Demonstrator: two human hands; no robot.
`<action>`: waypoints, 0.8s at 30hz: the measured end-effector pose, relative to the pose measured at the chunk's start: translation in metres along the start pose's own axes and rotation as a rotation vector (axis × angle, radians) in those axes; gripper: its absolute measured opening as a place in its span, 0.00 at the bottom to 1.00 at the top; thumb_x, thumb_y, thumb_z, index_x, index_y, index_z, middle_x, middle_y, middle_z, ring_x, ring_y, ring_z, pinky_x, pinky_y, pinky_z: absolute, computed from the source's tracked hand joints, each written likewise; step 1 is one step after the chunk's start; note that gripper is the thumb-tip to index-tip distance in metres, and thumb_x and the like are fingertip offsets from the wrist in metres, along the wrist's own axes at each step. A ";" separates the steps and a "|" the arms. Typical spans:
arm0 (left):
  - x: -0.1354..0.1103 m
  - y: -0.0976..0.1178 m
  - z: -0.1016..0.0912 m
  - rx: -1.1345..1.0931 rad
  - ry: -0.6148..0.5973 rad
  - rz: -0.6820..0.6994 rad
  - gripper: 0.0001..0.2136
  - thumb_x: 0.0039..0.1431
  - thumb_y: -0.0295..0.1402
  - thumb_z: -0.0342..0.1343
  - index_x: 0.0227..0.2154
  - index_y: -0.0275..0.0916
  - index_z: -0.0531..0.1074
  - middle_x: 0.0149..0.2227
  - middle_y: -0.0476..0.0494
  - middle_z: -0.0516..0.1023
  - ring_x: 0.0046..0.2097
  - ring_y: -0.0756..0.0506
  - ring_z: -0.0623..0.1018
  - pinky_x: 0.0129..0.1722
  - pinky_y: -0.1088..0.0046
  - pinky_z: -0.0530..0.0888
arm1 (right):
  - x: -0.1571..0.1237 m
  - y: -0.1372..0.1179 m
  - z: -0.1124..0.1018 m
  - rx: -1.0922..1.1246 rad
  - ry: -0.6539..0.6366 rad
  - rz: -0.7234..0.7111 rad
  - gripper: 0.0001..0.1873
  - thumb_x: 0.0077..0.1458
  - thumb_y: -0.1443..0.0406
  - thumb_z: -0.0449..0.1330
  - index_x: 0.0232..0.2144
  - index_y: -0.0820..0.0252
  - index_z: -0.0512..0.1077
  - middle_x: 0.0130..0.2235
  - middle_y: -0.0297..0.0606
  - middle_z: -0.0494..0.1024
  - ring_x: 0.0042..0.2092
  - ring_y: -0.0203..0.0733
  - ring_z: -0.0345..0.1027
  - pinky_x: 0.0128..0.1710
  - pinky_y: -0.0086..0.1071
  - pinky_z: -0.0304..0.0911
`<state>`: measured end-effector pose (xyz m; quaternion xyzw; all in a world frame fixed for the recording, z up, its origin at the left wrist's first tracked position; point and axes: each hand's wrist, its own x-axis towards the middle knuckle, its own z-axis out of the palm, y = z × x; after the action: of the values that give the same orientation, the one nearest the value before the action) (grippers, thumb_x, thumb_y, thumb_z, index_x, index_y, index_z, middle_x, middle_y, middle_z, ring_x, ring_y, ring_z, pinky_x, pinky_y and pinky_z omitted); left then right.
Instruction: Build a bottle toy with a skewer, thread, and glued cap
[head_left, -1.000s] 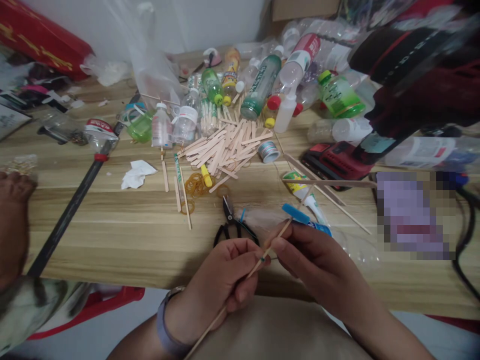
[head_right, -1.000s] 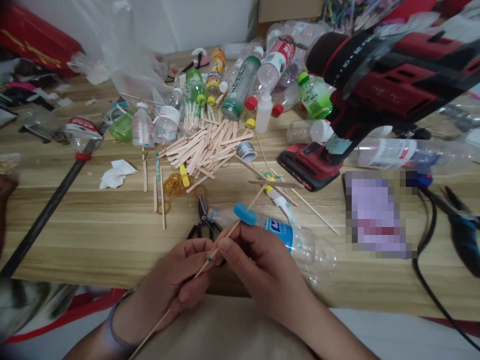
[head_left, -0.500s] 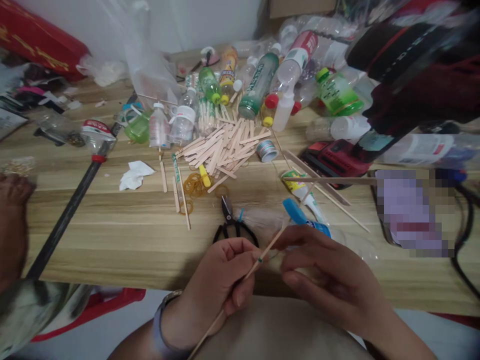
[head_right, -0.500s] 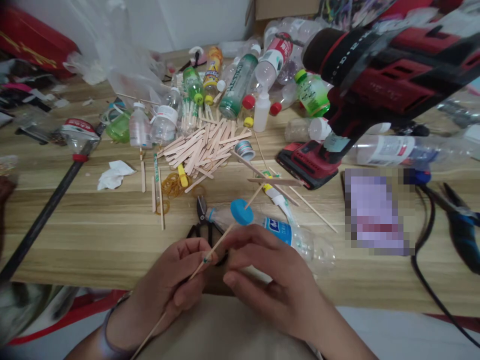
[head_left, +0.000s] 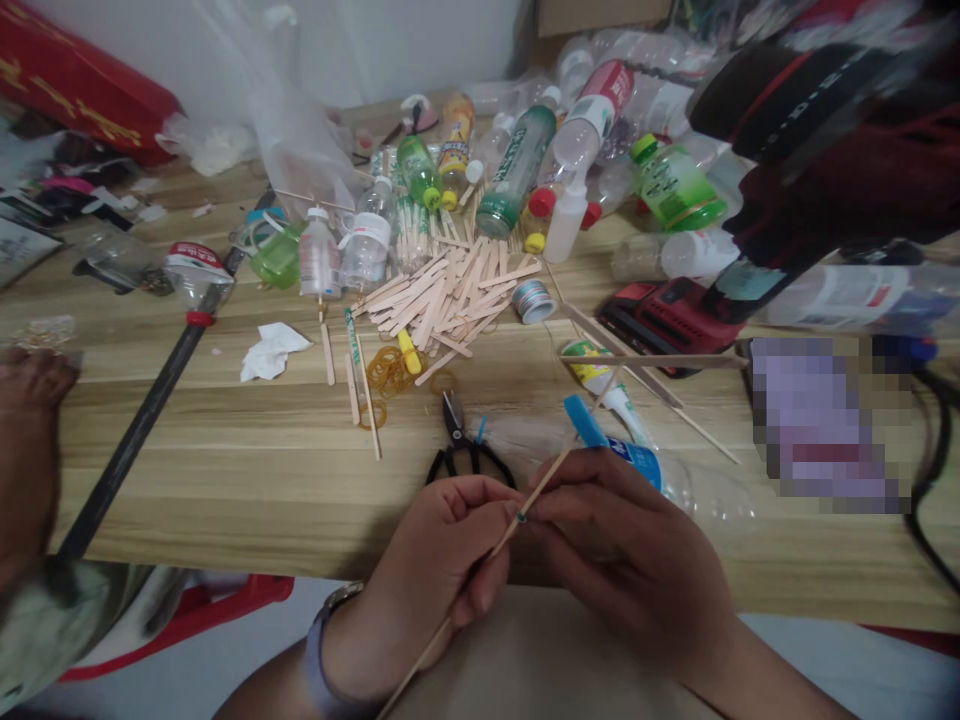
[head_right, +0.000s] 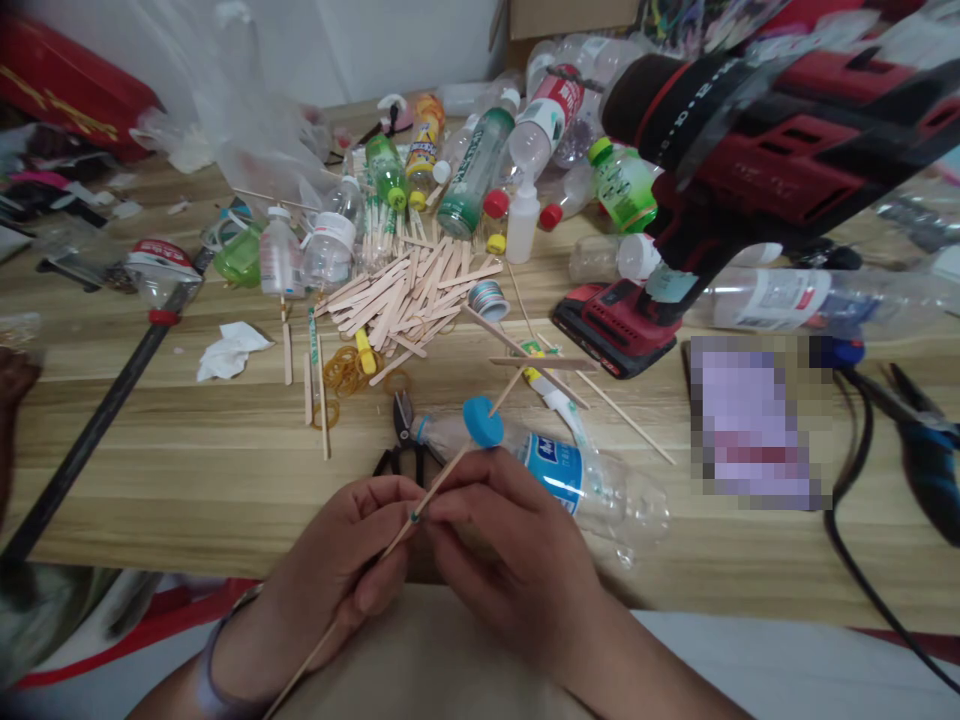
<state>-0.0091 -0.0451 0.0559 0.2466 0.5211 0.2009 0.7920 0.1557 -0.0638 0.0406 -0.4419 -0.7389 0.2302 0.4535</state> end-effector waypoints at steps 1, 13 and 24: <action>0.000 0.000 0.000 0.007 0.004 -0.005 0.14 0.46 0.43 0.61 0.30 0.40 0.69 0.07 0.62 0.59 0.11 0.56 0.49 0.12 0.79 0.44 | 0.000 0.000 0.000 0.002 0.006 -0.003 0.09 0.56 0.75 0.58 0.33 0.57 0.74 0.36 0.35 0.77 0.38 0.32 0.74 0.38 0.21 0.71; -0.009 0.003 0.005 0.030 0.034 0.131 0.09 0.48 0.39 0.58 0.26 0.41 0.65 0.09 0.61 0.61 0.12 0.58 0.52 0.11 0.84 0.46 | 0.001 0.000 0.003 -0.042 0.058 -0.004 0.09 0.53 0.75 0.56 0.31 0.58 0.71 0.34 0.32 0.74 0.38 0.29 0.71 0.41 0.17 0.68; -0.007 0.000 0.003 0.052 0.118 0.178 0.08 0.46 0.35 0.60 0.26 0.40 0.66 0.10 0.62 0.62 0.12 0.58 0.54 0.11 0.85 0.48 | -0.004 0.000 0.005 -0.106 0.075 -0.013 0.08 0.55 0.75 0.57 0.29 0.58 0.70 0.38 0.36 0.72 0.40 0.32 0.71 0.41 0.21 0.70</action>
<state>-0.0093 -0.0500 0.0622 0.3003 0.5476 0.2712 0.7324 0.1524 -0.0672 0.0363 -0.4686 -0.7355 0.1711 0.4585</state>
